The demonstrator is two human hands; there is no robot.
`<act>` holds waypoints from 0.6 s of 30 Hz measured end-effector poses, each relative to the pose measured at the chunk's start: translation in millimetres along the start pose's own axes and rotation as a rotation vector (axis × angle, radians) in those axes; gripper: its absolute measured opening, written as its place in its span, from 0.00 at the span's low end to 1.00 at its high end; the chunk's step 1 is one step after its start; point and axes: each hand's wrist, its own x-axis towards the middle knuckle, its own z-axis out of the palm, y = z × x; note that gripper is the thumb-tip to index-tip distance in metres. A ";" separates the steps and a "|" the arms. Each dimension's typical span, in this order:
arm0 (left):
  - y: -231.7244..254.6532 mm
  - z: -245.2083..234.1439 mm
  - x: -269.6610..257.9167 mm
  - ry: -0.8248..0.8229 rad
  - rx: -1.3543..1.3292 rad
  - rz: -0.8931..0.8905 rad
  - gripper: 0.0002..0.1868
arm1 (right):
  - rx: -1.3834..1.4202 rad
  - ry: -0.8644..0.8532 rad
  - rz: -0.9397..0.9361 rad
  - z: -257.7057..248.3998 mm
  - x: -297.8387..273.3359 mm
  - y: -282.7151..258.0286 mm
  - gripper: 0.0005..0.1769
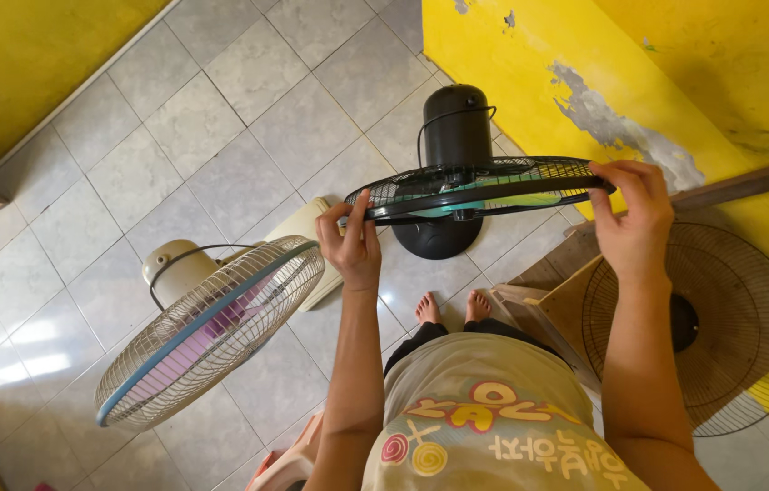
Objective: The person disassembles a standing electric fan by removing the front grille, fan blades, and rear grille. They then reassemble the fan by installing the blades and grilles back onto the motor housing.
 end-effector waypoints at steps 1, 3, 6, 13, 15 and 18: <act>1.1 1.0 1.2 0.002 -0.007 0.001 0.27 | -0.031 -0.008 0.010 -3.7 1.5 0.6 0.18; 3.9 1.0 0.9 0.002 -0.018 0.000 0.27 | -0.033 -0.003 0.021 -6.6 1.6 1.0 0.17; 6.7 1.9 0.1 0.003 -0.030 -0.029 0.27 | -0.023 -0.005 0.036 -7.7 1.3 5.7 0.18; 6.3 0.6 -1.2 -0.010 -0.032 -0.037 0.26 | -0.002 -0.082 0.239 -3.9 -13.2 32.9 0.20; 6.2 -1.1 -3.0 -0.019 -0.027 -0.024 0.26 | -0.007 -0.048 0.188 -0.3 -17.4 39.6 0.18; 7.8 -0.4 -2.6 -0.030 -0.023 -0.035 0.26 | 0.004 0.006 0.185 5.3 -22.0 41.0 0.19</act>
